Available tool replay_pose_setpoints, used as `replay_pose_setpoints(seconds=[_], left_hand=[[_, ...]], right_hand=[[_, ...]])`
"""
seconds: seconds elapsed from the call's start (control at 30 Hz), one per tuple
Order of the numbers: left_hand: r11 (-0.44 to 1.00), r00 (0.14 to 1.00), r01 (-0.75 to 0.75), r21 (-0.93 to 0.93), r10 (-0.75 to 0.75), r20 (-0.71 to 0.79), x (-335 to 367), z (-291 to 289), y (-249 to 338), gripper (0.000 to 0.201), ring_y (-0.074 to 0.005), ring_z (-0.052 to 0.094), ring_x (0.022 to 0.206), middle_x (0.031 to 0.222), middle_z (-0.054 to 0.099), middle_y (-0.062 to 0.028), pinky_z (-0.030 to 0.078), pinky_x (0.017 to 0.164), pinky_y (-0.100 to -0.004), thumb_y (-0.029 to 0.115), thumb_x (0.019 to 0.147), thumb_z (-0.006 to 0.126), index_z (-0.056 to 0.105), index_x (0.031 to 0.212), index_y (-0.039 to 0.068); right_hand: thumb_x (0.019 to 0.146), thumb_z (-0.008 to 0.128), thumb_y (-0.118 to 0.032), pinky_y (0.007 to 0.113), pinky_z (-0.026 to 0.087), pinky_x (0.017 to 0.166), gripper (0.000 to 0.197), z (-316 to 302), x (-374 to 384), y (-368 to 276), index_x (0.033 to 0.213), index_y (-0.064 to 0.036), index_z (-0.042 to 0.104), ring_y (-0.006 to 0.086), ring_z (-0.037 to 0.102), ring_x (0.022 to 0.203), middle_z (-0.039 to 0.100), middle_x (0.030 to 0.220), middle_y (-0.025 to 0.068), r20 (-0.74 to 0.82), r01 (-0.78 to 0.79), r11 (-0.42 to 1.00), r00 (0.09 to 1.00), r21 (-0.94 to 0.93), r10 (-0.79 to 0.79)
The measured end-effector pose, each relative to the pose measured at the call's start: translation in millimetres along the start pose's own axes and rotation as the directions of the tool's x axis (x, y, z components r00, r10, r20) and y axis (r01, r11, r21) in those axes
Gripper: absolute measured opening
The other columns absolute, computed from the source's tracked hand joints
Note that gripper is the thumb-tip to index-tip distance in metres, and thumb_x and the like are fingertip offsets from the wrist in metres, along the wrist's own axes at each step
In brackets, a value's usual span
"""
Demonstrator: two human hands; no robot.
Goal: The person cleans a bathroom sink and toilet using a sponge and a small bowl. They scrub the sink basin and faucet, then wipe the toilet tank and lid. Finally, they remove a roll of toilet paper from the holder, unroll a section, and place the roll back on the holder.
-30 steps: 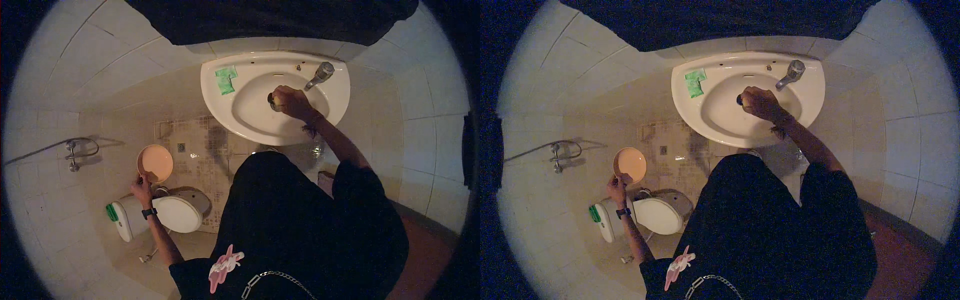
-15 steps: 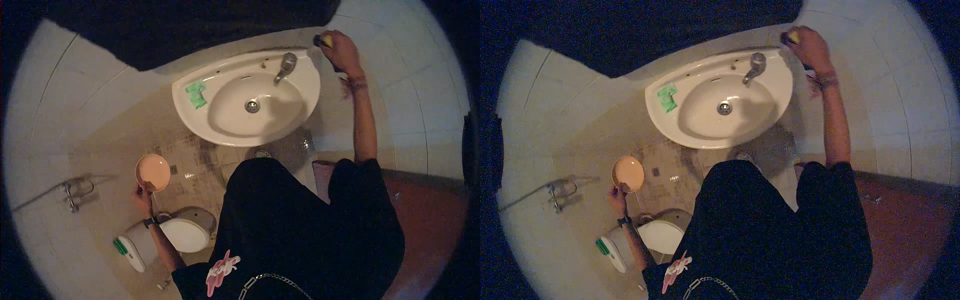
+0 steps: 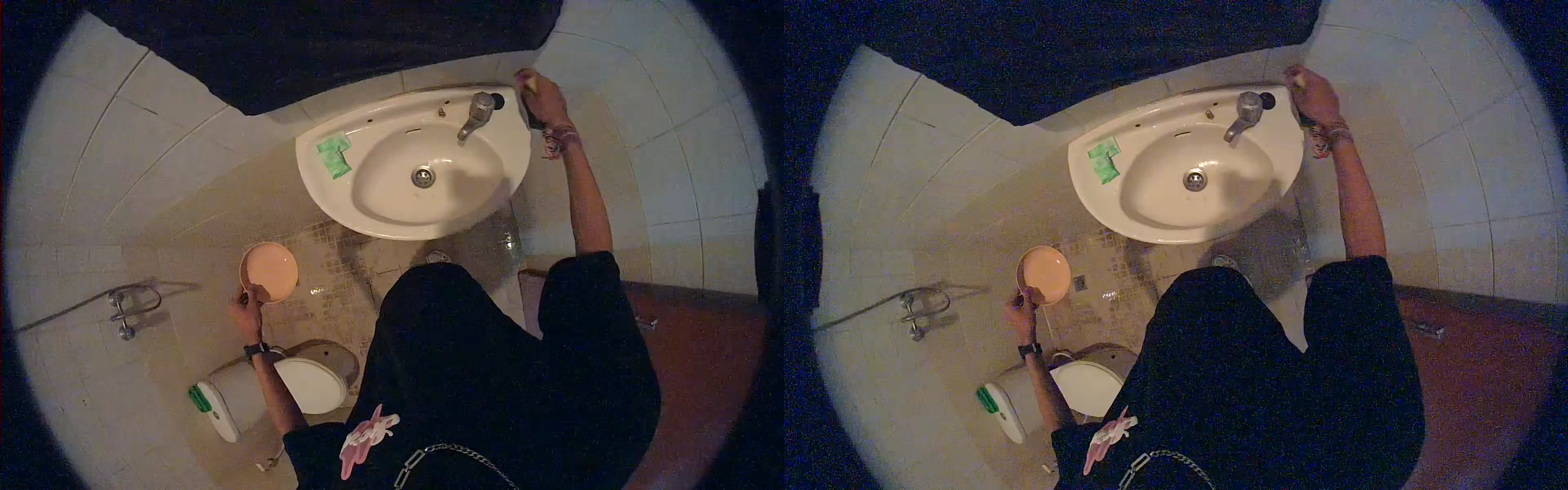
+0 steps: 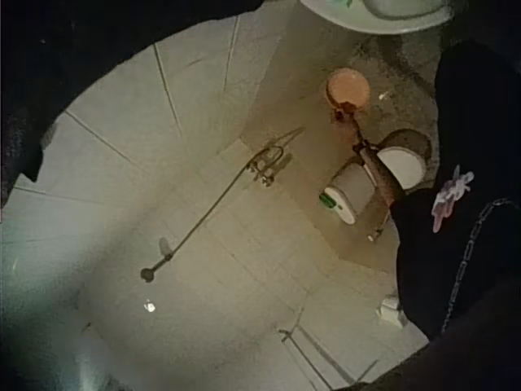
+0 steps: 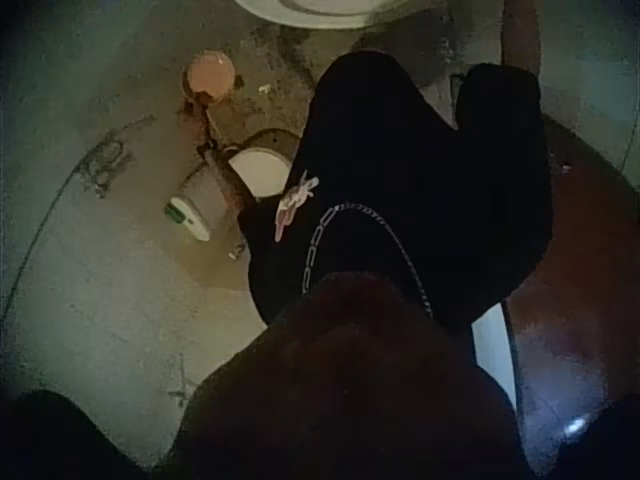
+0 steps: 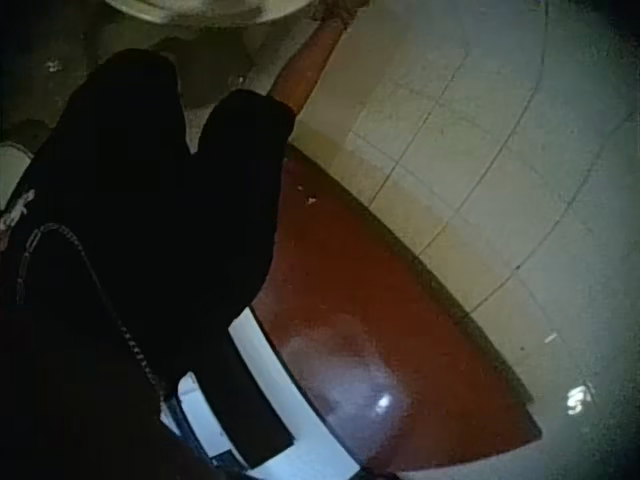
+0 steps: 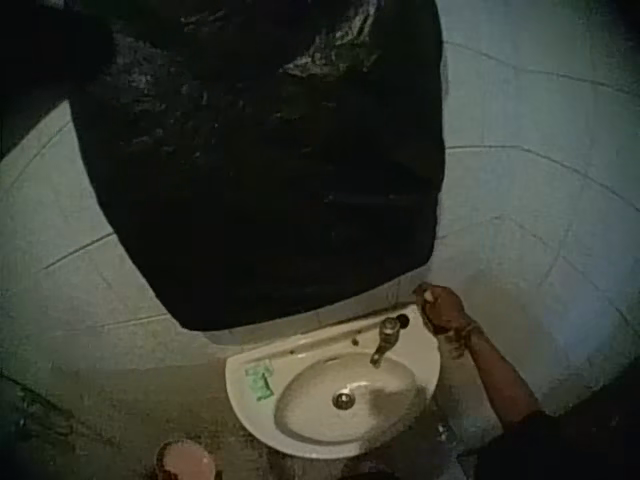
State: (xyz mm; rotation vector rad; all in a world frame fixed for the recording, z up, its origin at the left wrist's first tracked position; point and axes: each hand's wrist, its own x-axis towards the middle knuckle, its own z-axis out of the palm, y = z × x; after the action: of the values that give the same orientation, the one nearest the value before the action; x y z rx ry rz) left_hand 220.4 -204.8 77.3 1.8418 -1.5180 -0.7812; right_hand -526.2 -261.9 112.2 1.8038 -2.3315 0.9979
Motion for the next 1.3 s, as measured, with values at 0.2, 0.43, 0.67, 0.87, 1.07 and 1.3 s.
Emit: replay_pose_setpoints(seconds=[0.2, 0.43, 0.67, 0.87, 1.07, 1.3], left_hand=[[1.000, 1.000, -0.009, -0.013, 0.009, 0.013, -8, -9, -20, 0.033, -0.0185, 0.063, 0.069, 0.083, 0.066, -0.0147, 0.053, 0.059, -0.0301, 0.018, 0.091, 0.056, 0.057, 0.114, -0.006], [0.999, 0.995, 0.028, 0.020, -0.026, -0.094, 4, 4, -47, 0.034, -0.0168, 0.063, 0.067, 0.080, 0.066, -0.0129, 0.054, 0.058, -0.0309, 0.022, 0.089, 0.060, 0.061, 0.108, -0.006], [0.986, 0.995, 0.025, -0.163, -0.040, -0.090, 2, 9, -41, 0.035, -0.0165, 0.063, 0.070, 0.080, 0.066, -0.0122, 0.055, 0.060, -0.0307, 0.024, 0.088, 0.061, 0.061, 0.108, -0.005], [0.961, 0.964, 0.143, -0.237, -0.190, -0.188, -28, -2, -46, 0.033, -0.0174, 0.062, 0.075, 0.091, 0.065, -0.0125, 0.055, 0.064, -0.0305, 0.022, 0.089, 0.060, 0.061, 0.108, -0.005], [0.881, 0.902, 0.095, -0.463, -0.273, -0.333, -88, 33, -57, 0.029, -0.0168, 0.061, 0.076, 0.091, 0.063, -0.0098, 0.054, 0.063, -0.0292, 0.018, 0.088, 0.062, 0.061, 0.103, -0.007], [0.686, 0.820, 0.151, -0.712, -0.489, -0.297, -110, 66, -49, 0.021, -0.0154, 0.060, 0.069, 0.085, 0.063, -0.0069, 0.052, 0.059, -0.0270, 0.015, 0.085, 0.064, 0.064, 0.095, -0.003]], right_hand=[[0.080, 0.053, -0.057, 0.045, 0.047, 0.082, 0.057, -12, 11, -53, 0.101, -0.0045, 0.061, 0.0383, 0.061, 0.093, 0.064, 0.098, 0.0202, 0.301, -0.129, 0.979, 0.938, -0.156, 0.172], [0.078, 0.059, -0.048, 0.046, 0.047, 0.084, 0.050, 9, -6, -100, 0.104, -0.0055, 0.060, 0.0380, 0.059, 0.095, 0.063, 0.099, 0.0201, 0.427, 0.169, 0.936, 0.904, -0.307, -0.023], [0.081, 0.061, -0.042, 0.044, 0.044, 0.089, 0.060, -5, -2, -64, 0.131, -0.0150, 0.044, 0.0356, 0.057, 0.100, 0.058, 0.111, 0.0182, 0.514, 0.427, 0.901, 0.791, -0.079, -0.331], [0.078, 0.067, -0.020, 0.037, 0.046, 0.090, 0.057, -49, -53, -92, 0.129, -0.0083, 0.044, 0.0241, 0.058, 0.101, 0.059, 0.108, 0.0132, 0.023, -0.131, 0.835, 0.990, 0.534, 0.140], [0.079, 0.062, -0.016, 0.037, 0.054, 0.076, 0.041, -41, -178, -106, 0.115, -0.0022, 0.051, 0.0225, 0.062, 0.084, 0.060, 0.101, 0.0100, 0.476, -0.420, -0.228, 0.725, 0.878, 0.497], [0.075, 0.061, -0.012, 0.035, 0.052, 0.077, 0.039, 28, -155, -196, 0.112, -0.0047, 0.051, 0.0213, 0.062, 0.083, 0.060, 0.097, 0.0091, 0.539, -0.531, -0.111, 0.794, 0.840, 0.281]])
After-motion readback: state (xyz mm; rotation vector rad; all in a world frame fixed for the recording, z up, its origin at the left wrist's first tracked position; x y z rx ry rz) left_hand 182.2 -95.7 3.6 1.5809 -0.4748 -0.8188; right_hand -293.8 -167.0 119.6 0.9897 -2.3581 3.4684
